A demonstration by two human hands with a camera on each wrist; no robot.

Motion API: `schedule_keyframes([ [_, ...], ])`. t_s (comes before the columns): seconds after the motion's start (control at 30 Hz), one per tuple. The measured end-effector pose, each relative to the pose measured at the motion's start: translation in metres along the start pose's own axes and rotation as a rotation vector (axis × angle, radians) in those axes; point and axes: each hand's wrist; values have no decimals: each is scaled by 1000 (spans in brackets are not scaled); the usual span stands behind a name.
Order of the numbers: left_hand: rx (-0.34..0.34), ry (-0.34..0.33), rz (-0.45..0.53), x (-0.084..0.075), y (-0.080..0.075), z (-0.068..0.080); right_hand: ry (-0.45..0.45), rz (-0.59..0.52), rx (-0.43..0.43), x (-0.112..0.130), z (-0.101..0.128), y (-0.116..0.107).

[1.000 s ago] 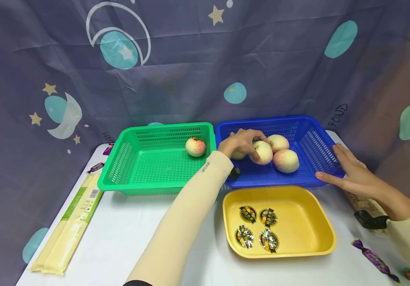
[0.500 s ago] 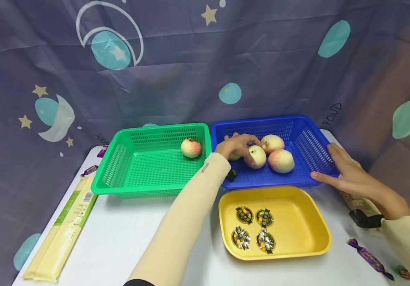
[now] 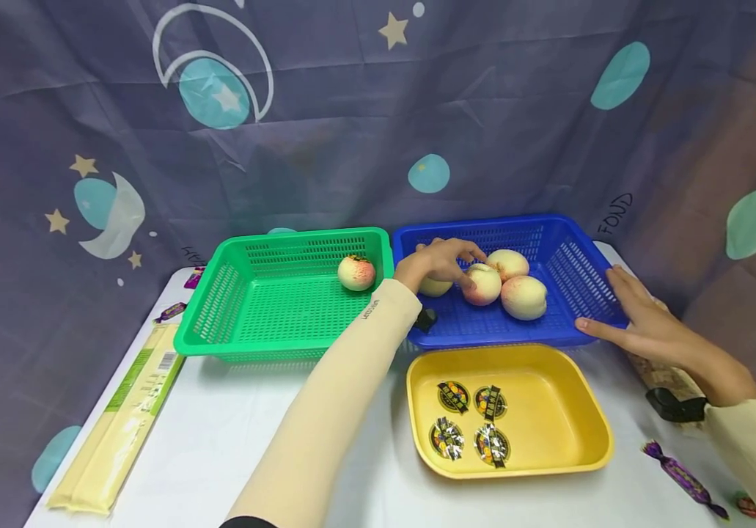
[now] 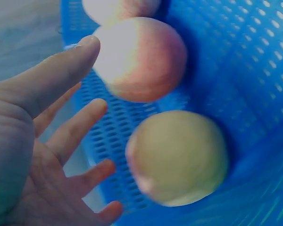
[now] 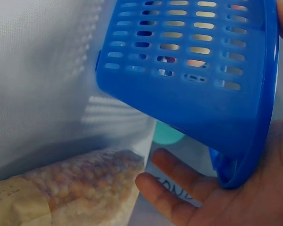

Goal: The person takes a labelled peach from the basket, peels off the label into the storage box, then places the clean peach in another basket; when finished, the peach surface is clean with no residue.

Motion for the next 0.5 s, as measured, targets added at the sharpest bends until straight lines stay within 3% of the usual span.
schedule_keyframes([
  [0.2,-63,49,-18,-8,-19,31,-3,1,6,1,-1,-1],
  [0.37,-174,108,28,-7,-31,78,-16,2,6,1,-2,-1],
  [0.5,-265,111,57,4,-35,114,-30,-10,11,-1,0,-2],
])
Point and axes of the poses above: each hand's wrist, its own z-axis away from the middle knuckle, its own y-axis out of the palm, x = y × z, and after that the axes turned 7 degrees about y, right-handed
